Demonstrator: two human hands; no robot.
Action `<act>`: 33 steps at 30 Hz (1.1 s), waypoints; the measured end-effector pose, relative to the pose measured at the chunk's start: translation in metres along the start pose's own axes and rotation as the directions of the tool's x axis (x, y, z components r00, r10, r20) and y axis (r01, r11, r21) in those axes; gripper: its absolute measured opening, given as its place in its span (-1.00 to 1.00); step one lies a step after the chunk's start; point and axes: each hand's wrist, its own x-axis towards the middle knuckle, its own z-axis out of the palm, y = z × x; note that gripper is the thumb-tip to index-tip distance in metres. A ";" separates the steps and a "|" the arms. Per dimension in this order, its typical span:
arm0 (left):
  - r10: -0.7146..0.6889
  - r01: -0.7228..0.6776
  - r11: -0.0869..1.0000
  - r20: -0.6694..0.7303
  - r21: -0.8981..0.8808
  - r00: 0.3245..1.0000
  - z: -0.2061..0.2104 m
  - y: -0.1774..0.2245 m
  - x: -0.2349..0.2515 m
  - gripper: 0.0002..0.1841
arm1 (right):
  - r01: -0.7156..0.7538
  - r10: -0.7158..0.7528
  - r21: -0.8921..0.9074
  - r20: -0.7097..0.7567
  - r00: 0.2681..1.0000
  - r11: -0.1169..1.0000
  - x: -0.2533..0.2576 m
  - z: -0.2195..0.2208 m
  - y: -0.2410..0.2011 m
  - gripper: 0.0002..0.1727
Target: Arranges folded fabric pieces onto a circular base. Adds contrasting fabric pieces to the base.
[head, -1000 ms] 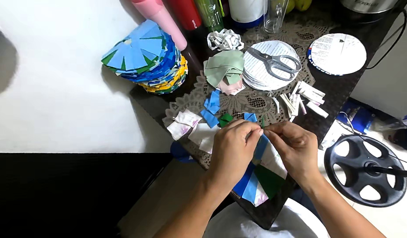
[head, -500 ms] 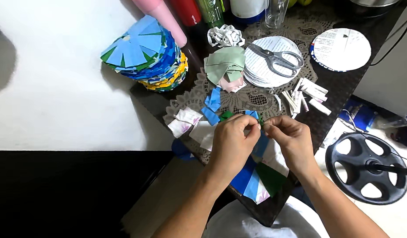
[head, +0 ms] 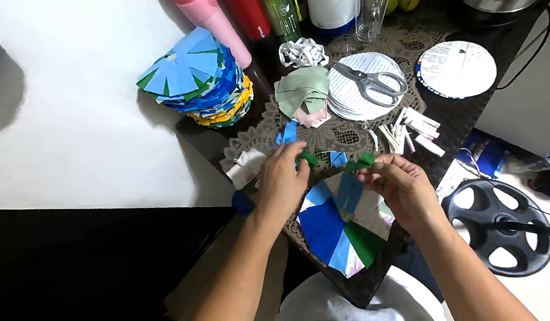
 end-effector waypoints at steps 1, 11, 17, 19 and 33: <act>0.047 -0.046 0.995 0.007 -0.087 0.999 0.001 0.004 -0.007 -0.63 | -0.017 0.017 0.020 0.015 1.000 1.000 -0.002 0.000 -0.001 -0.72; -0.056 -0.020 0.568 -0.063 -0.823 0.996 0.037 0.044 -0.046 -0.76 | -0.087 0.079 0.120 0.071 0.994 0.989 -0.016 0.003 -0.003 -0.69; -0.039 -0.008 0.506 -0.032 -0.863 0.999 0.035 0.050 -0.039 -0.83 | -0.165 0.159 0.215 0.047 0.986 0.962 -0.019 0.002 -0.004 -0.65; -0.036 -0.020 0.503 -0.044 -0.864 0.998 0.033 0.050 -0.037 -0.88 | -0.189 0.180 0.201 0.060 0.982 0.961 -0.020 0.001 -0.003 -0.66; 0.263 -0.027 0.568 0.150 -0.822 0.953 0.012 0.053 -0.033 -0.86 | 0.366 -0.285 -0.555 0.229 0.931 0.747 -0.040 -0.020 -0.015 -0.64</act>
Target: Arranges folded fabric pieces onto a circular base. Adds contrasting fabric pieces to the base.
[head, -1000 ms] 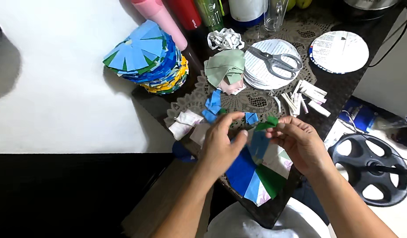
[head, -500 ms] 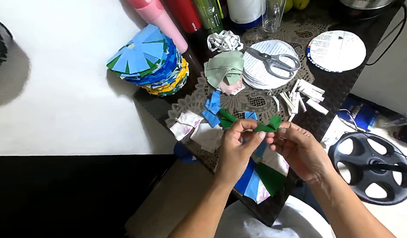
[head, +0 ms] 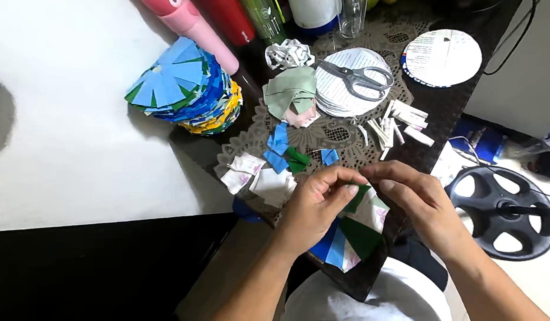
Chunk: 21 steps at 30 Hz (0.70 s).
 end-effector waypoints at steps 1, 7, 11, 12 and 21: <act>0.001 -0.001 1.000 0.002 0.005 1.000 0.002 0.000 -0.001 -0.86 | -0.018 0.018 -0.004 0.009 1.000 1.000 -0.002 0.000 0.000 -0.67; -0.126 0.128 0.991 0.034 -0.042 0.991 0.008 0.001 -0.006 -0.82 | 0.005 -0.007 -0.055 -0.042 0.999 0.998 -0.010 0.004 0.004 -0.90; -0.330 0.336 0.941 0.112 -0.032 0.937 0.007 0.001 -0.011 -0.83 | 0.014 -0.037 -0.250 -0.087 0.996 0.968 -0.023 0.001 0.006 -0.84; -0.343 0.347 0.938 0.117 -0.009 0.932 0.009 -0.001 -0.013 -0.90 | 0.004 -0.033 -0.294 -0.095 0.995 0.956 -0.029 0.000 0.008 -0.81; -0.372 0.321 0.854 0.051 0.410 0.927 0.032 -0.009 -0.042 -0.87 | -0.132 0.035 -0.405 -0.238 0.971 0.905 -0.090 0.017 0.031 -0.78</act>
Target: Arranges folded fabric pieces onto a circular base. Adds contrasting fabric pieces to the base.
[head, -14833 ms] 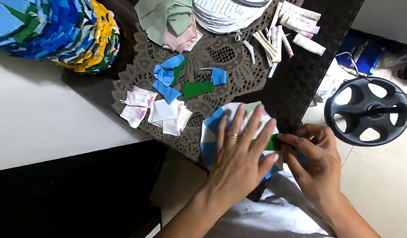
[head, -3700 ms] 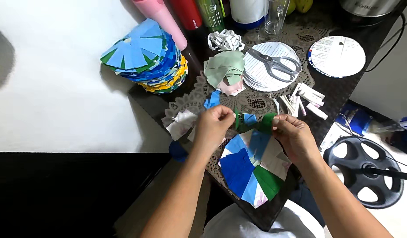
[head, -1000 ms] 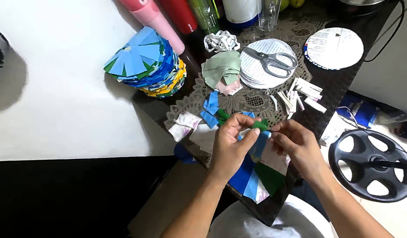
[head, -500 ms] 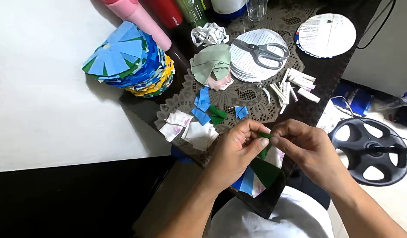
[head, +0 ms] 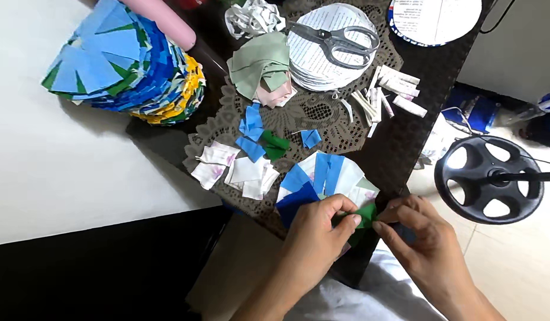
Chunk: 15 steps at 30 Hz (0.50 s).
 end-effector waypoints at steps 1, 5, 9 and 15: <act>0.021 -0.018 0.994 -0.029 0.105 0.999 0.003 -0.001 -0.002 -0.85 | 0.007 -0.007 -0.023 -0.013 1.000 1.000 -0.004 0.002 0.003 -0.79; 0.206 -0.141 0.906 -0.125 0.400 0.971 0.014 -0.004 -0.008 -0.81 | 0.040 -0.044 -0.120 -0.034 0.998 0.992 -0.015 0.008 0.009 -0.79; 0.261 -0.148 0.859 -0.171 0.490 0.950 0.020 -0.004 -0.002 -0.86 | 0.049 -0.059 -0.195 -0.045 0.997 0.980 -0.008 0.009 0.008 -0.80; 0.271 -0.121 0.840 -0.216 0.529 0.938 0.024 -0.002 0.013 -0.82 | 0.057 -0.077 -0.322 -0.048 0.996 0.945 0.013 0.008 0.005 -0.78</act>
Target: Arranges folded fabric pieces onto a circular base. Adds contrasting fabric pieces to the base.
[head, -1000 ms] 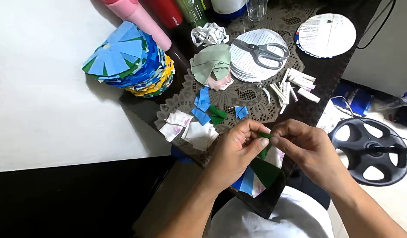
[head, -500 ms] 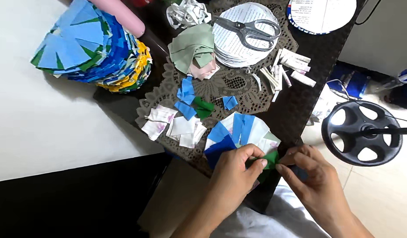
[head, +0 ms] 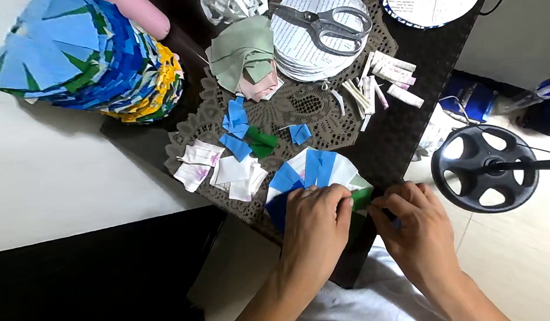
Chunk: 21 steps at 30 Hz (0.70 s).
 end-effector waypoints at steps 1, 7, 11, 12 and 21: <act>-0.002 0.002 1.000 0.001 0.008 1.000 0.000 0.000 0.002 -0.83 | 0.000 0.000 -0.018 0.002 1.000 1.000 0.002 0.000 0.000 -0.77; 0.000 0.001 0.999 -0.009 0.046 1.000 0.003 -0.001 0.010 -0.87 | -0.018 0.020 -0.062 0.027 0.999 0.998 0.006 -0.001 0.002 -0.78; -0.012 0.011 0.998 0.011 0.057 1.000 0.001 -0.002 0.011 -0.86 | -0.019 0.022 -0.074 0.036 0.999 0.997 0.008 0.000 0.003 -0.78; -0.013 0.013 0.998 0.011 0.057 1.000 0.001 -0.003 0.011 -0.86 | -0.019 0.022 -0.076 0.039 0.999 0.997 0.009 0.000 0.003 -0.78; -0.038 0.037 0.998 0.019 0.052 0.999 0.003 -0.004 0.011 -0.86 | -0.029 0.031 -0.026 0.073 0.997 0.999 0.011 -0.006 0.009 -0.80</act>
